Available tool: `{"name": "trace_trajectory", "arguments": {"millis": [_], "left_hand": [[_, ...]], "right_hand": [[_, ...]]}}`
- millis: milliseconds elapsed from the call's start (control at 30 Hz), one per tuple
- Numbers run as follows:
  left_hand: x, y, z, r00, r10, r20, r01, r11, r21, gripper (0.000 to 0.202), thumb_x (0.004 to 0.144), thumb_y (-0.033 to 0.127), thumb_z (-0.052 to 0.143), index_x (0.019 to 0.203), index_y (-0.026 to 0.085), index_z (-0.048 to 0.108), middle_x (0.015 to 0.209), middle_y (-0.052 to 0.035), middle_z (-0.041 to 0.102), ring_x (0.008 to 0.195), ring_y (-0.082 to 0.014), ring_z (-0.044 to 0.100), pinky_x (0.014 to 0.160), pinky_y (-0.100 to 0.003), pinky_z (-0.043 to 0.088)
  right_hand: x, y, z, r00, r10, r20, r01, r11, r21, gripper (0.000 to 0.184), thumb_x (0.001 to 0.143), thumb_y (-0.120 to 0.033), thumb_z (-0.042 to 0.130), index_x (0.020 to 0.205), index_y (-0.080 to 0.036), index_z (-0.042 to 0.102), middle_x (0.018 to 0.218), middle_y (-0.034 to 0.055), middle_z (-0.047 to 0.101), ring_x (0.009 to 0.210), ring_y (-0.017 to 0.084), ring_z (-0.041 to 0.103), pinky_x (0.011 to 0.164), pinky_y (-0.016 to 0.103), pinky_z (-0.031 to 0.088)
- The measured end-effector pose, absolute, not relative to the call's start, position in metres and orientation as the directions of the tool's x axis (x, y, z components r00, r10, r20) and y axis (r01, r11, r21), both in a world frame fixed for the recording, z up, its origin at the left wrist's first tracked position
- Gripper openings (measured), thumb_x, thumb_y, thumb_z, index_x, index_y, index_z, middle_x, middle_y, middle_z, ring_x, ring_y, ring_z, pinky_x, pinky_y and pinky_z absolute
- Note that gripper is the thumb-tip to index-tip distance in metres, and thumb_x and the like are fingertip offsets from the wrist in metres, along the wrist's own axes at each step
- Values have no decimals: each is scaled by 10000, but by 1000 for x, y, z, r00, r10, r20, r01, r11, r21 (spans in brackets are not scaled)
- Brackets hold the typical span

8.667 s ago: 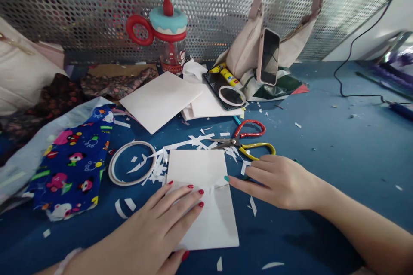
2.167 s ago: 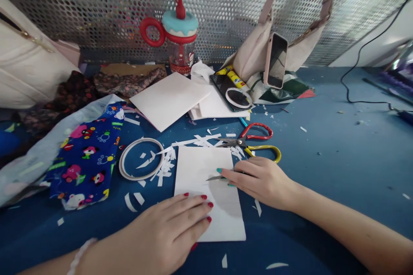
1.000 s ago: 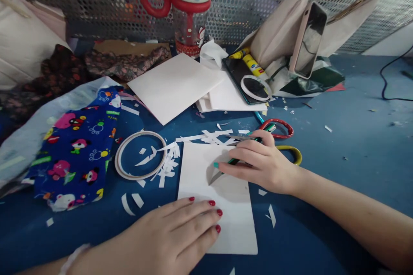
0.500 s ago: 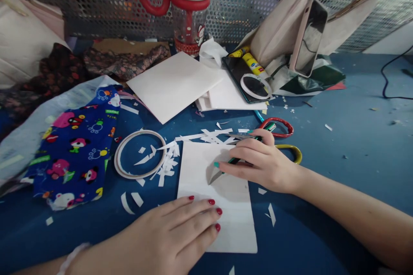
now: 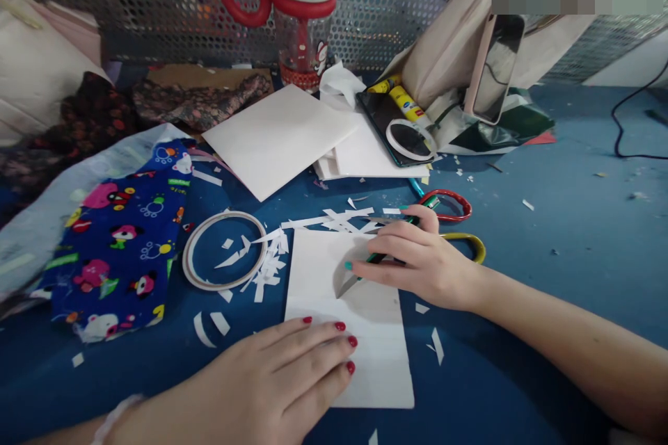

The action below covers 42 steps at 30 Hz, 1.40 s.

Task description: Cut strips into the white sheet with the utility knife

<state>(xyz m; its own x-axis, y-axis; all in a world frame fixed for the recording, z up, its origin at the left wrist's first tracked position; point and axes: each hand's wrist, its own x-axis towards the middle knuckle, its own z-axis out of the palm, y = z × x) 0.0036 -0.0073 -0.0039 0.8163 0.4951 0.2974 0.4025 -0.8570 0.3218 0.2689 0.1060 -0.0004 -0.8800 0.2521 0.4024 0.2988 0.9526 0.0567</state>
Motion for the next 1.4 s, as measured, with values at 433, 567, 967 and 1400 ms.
{"name": "trace_trajectory", "arguments": {"millis": [433, 567, 967, 1400], "left_hand": [[5, -7, -4, 801, 515, 305, 422, -848, 321, 291, 1067, 168, 428, 1213, 174, 680, 1317, 9, 693, 1207, -159, 641, 1077, -286, 500], [5, -8, -5, 799, 517, 308, 422, -846, 325, 284, 1059, 164, 447, 1213, 173, 686, 1312, 1, 697, 1211, -161, 635, 1083, -290, 499], [6, -9, -8, 787, 519, 334, 424, -848, 318, 307, 1067, 155, 414, 1212, 176, 684, 1305, 12, 699, 1217, -153, 618, 1090, -284, 478], [4, -10, -11, 780, 522, 346, 432, -848, 307, 354, 1079, 151, 358, 1204, 191, 688, 1296, 27, 702, 1228, -146, 600, 1082, -281, 472]], "right_hand": [[272, 107, 0, -878, 259, 403, 280, 960, -8, 331, 994, -68, 424, 1098, -277, 658, 953, -12, 686, 965, 142, 547, 1016, 383, 273], [272, 108, 0, -874, 260, 410, 271, 962, -34, 334, 990, -50, 410, 1103, -260, 645, 947, 0, 682, 956, 150, 545, 1010, 387, 271], [270, 108, -2, -878, 256, 405, 287, 958, 16, 326, 992, -75, 429, 1105, -272, 663, 936, -3, 683, 964, 147, 536, 1011, 380, 284], [272, 109, -1, -879, 259, 401, 278, 961, -12, 353, 990, -47, 401, 1086, -258, 667, 938, 9, 683, 982, 152, 533, 1023, 382, 262]]}}
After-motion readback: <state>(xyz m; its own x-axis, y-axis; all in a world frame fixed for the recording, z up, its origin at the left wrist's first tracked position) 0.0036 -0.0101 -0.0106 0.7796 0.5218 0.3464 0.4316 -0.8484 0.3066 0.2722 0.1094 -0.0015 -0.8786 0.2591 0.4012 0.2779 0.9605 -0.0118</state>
